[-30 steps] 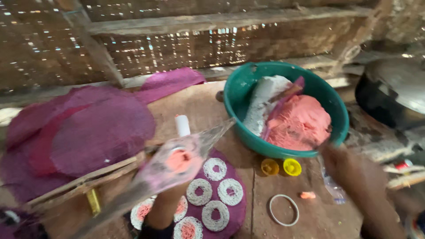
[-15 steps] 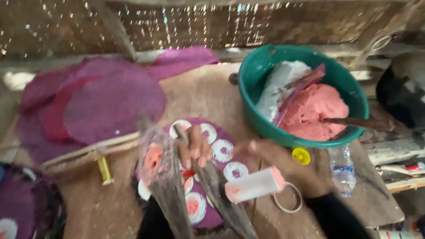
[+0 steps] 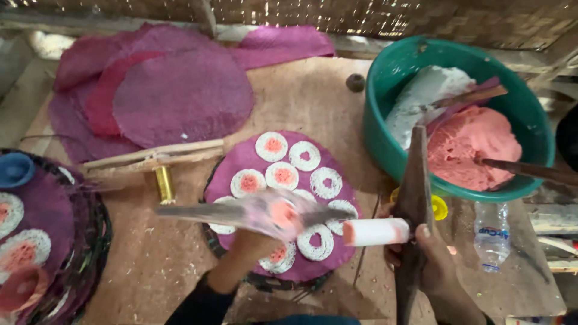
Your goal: The person uses a wooden tool to apply white paste onto circular objects arranged on a purple mat, then uses a cylindrical tool to apply pink paste into the center of each circle. The person repeats this process for multiple items.
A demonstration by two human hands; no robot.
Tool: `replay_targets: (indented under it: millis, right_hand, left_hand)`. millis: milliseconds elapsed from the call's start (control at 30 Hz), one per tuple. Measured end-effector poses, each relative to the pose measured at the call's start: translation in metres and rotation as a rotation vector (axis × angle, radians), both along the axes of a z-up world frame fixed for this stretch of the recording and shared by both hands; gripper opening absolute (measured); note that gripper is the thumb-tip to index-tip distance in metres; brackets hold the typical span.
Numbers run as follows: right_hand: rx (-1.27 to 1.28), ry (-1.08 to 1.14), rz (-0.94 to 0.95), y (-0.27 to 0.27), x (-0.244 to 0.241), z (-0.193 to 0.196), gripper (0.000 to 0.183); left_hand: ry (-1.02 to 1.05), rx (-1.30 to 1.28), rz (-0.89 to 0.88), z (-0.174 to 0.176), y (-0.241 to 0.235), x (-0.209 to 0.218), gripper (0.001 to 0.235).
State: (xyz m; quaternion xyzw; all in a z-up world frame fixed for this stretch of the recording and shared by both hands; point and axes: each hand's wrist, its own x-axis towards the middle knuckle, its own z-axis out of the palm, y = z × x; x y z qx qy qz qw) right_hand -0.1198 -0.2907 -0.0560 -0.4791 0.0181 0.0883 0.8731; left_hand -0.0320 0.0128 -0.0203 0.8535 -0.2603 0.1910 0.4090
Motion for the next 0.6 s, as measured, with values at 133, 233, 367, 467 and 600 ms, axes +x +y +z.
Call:
replay_targets:
  millis: [133, 233, 367, 467, 600]
  right_hand:
    - [-0.458, -0.265, 0.046, 0.016, 0.004, 0.014, 0.082]
    - [-0.812, -0.568, 0.132, 0.025, 0.001, 0.038, 0.09]
    - [-1.178, -0.609, 0.271, 0.037, -0.005, 0.062, 0.096]
    - [-0.987, -0.876, 0.392, 0.054, -0.016, 0.056, 0.077]
    - [-1.086, -0.682, 0.336, 0.07, -0.013, 0.026, 0.097]
  left_hand:
    - [0.069, 0.003, -0.118, -0.008, -0.003, -0.032, 0.026]
    - [0.221, 0.103, -0.177, -0.013, 0.0, -0.043, 0.026]
    - [0.221, -0.162, -0.276, -0.022, 0.003, -0.055, 0.037]
    - [0.795, -0.53, -0.316, -0.034, -0.008, -0.077, 0.04]
    - [0.88, -0.331, -0.266, -0.047, -0.016, -0.07, 0.034]
